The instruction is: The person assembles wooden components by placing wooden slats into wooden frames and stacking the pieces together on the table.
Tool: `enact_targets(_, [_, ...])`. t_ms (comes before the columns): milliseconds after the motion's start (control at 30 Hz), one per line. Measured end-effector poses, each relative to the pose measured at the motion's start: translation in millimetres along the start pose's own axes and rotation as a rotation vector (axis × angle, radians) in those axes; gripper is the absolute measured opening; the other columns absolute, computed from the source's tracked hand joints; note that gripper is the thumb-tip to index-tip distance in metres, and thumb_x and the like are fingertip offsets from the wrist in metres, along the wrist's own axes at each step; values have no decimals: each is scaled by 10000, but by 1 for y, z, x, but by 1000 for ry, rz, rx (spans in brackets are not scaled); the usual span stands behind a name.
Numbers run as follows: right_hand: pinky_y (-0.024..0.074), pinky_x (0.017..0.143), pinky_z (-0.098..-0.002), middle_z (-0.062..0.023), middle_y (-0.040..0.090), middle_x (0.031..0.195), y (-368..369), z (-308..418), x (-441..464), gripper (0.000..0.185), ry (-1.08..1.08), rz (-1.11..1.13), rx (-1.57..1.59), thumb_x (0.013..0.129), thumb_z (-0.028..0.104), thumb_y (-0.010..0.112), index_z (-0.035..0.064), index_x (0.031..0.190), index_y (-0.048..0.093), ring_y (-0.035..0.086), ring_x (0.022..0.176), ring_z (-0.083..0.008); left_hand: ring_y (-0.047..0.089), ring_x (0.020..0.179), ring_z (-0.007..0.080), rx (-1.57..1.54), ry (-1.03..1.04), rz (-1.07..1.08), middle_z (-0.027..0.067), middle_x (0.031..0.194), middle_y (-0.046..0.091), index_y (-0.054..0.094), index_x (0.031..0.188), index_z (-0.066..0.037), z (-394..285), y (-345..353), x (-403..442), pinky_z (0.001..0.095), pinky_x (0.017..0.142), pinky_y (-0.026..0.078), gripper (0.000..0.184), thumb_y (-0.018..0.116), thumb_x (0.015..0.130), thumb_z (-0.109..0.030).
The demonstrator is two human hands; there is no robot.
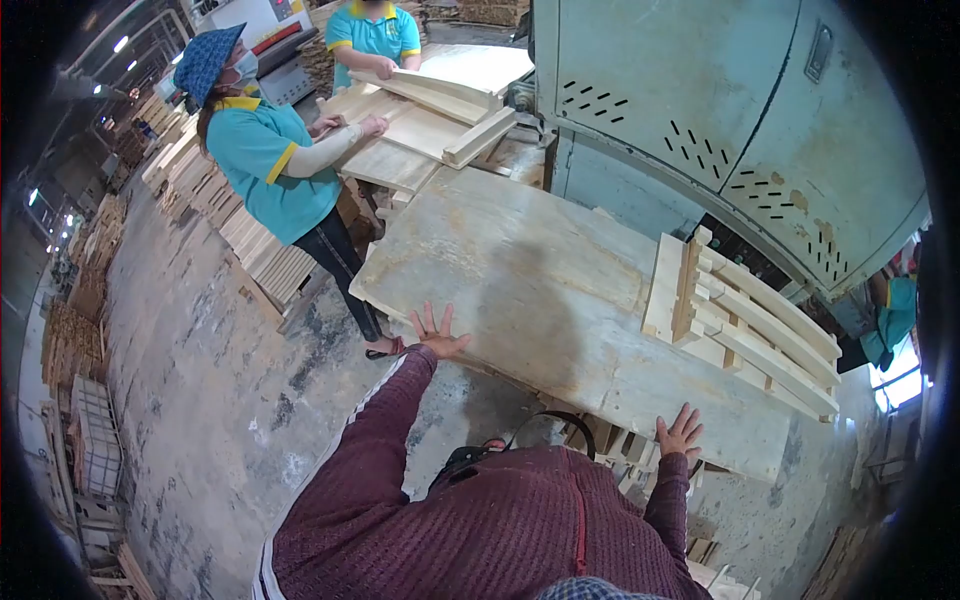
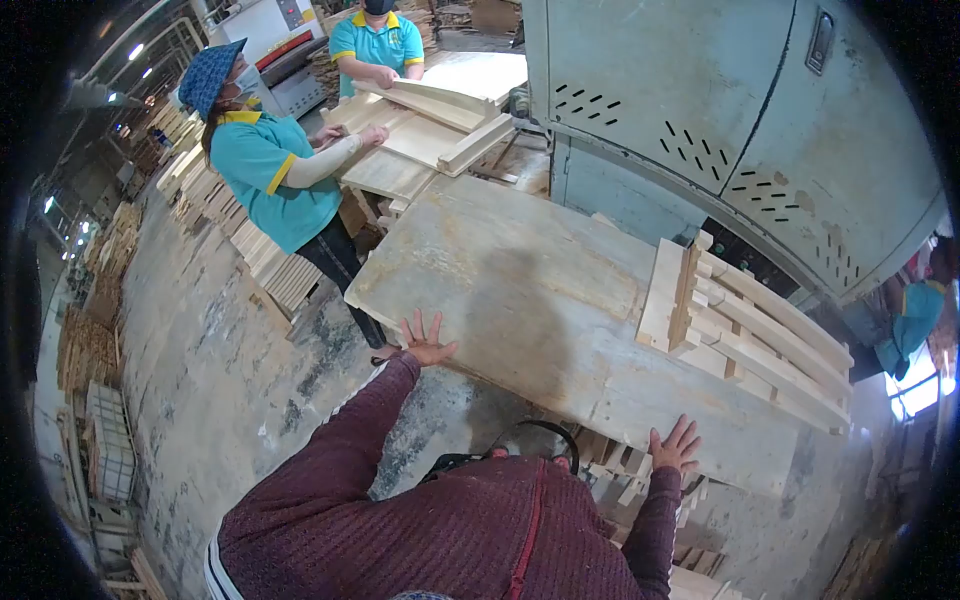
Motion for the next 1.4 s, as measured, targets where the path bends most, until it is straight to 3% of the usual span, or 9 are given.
enact_targets(167, [46, 1032, -717, 6, -61, 1577, -3, 1, -1, 892, 6, 5, 4, 809, 656, 501, 346, 1495, 22, -80, 1435, -344, -232, 1374, 425, -59, -85, 56, 115, 1567, -54, -60, 1491, -84, -11, -17, -11, 579, 1064, -179, 1045, 344, 804, -760])
enact_targets(567, [32, 1032, -716, 14, -54, 1578, 0, 0, 1, 894, -1, 11, 18, 794, 688, 490, 359, 1493, 39, -67, 1438, -334, -258, 1364, 432, -100, -39, 52, 132, 1550, -158, -15, 1508, -199, -10, -17, -8, 624, 1039, -165, 1032, 428, 765, -759])
enact_targets(700, [40, 1029, -718, 12, -47, 1578, 2, -2, 6, 888, 1, 1, 10, 796, 689, 487, 357, 1493, 48, -59, 1438, -338, -255, 1369, 415, -108, -115, 32, 105, 1566, -81, -17, 1497, -85, -9, -4, -6, 599, 1034, -207, 1020, 330, 812, -756])
enact_targets(767, [43, 1028, -718, 11, -43, 1579, 2, -3, 3, 885, 7, 12, 9, 797, 688, 486, 355, 1493, 54, -59, 1438, -338, -214, 1387, 416, -99, -134, -104, 118, 1556, -146, 38, 1512, -210, -2, 14, 7, 752, 988, -8, 990, 486, 776, -697])
enact_targets(867, [48, 1030, -716, -9, -23, 1579, -1, -2, -4, 869, 4, 15, 41, 805, 655, 514, 356, 1493, 75, -42, 1437, -350, -102, 1413, 412, 181, -38, -110, 99, 1571, -6, 123, 1505, -178, -70, -91, -41, 708, 1033, -35, 967, 572, 771, -621])
enact_targets(1000, [121, 1081, -622, -62, 89, 1567, 22, -23, -43, 850, -106, -123, 144, 803, 554, 592, 307, 1490, 157, 55, 1426, -368, 26, 1435, 345, 280, 43, -569, 116, 1557, 110, 201, 1486, -222, -58, -155, 13, 749, 1001, 88, 966, 681, 714, -545])
enact_targets(1133, [204, 1111, -497, -117, 231, 1524, 64, -71, -128, 814, -70, -468, 189, 790, 475, 649, 208, 1462, 276, 164, 1394, -382, 81, 1434, 322, 347, 108, -332, 115, 1539, 190, 214, 1481, -194, -31, -195, 64, 726, 1021, 113, 1022, 733, 669, -534])
enact_targets(1233, [225, 1110, -472, -166, 268, 1496, 99, -118, -214, 770, 139, -342, 313, 787, 445, 670, 171, 1428, 341, 208, 1375, -394, 338, 1335, 341, -159, 410, -1, 218, 1435, 348, 231, 1428, -18, -13, -141, 104, 441, 1072, 309, 988, 797, 659, -273])
enact_targets(1400, [277, 1094, -469, -226, 234, 1487, 170, -169, -356, 722, 554, -238, 352, 720, 287, 768, 172, 1349, 433, 256, 1342, -420, 393, 1259, 401, -251, 567, 32, 263, 1362, 402, 229, 1404, 38, -125, -63, 22, 518, 1107, 172, 948, 723, 681, -325])
Point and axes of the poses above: each hand's wrist, its own x-axis towards the middle knuckle, its own y-axis out of the palm, z = x × y, the point moved 2 cm from there along x, towards the middle knuckle
